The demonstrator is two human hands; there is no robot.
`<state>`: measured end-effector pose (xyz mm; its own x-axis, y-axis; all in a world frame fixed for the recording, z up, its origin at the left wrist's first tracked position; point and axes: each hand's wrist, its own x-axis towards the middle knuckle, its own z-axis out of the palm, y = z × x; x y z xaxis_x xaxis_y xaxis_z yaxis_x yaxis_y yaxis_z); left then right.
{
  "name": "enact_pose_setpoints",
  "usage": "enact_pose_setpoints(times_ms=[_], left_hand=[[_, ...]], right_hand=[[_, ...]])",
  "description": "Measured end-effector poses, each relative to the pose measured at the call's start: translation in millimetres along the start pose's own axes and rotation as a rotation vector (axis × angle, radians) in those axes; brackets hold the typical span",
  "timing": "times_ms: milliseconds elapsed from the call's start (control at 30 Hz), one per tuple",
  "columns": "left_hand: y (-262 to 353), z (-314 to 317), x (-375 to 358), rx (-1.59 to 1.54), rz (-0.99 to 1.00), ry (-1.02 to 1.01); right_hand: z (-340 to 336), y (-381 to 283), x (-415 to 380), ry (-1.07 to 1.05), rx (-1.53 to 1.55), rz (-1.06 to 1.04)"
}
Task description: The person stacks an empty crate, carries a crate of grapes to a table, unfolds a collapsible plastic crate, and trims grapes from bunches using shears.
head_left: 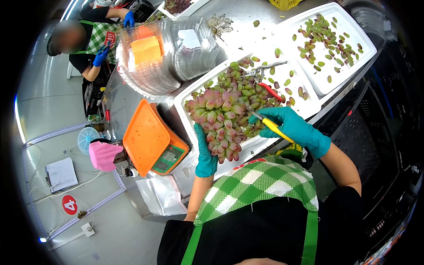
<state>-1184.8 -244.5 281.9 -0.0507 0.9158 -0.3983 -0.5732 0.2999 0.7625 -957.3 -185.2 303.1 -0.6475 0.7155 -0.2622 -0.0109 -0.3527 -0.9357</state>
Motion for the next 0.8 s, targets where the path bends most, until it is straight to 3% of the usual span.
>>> enact_pose_setpoints(times_ms=[67,167,200,300,433,633,800], left_hand=[[-1,-1,1,-0.016,0.005,-0.004],[-5,-9,4,-0.056,0.010,-0.022],[-7,-10,4,-0.071,0.009,-0.027],[-11,-15,4,-0.129,-0.009,-0.056],[-12,-20,5,-0.169,-0.014,-0.072],[-14,-23,10,-0.194,-0.030,-0.107],[-23,-30,7,-0.229,-0.080,-0.141]], right_hand=[[2,-2,-4,0.074,0.198,-0.061],[-3,26,-1,0.283,-0.113,-0.022],[-4,35,-3,0.422,-0.555,-0.051],[-25,69,1,0.153,-1.607,0.410],[-20,71,-11,0.335,-1.511,0.101],[0,-1,-11,0.407,-1.145,-0.263],[17,-7,9,0.405,-1.407,-0.355]])
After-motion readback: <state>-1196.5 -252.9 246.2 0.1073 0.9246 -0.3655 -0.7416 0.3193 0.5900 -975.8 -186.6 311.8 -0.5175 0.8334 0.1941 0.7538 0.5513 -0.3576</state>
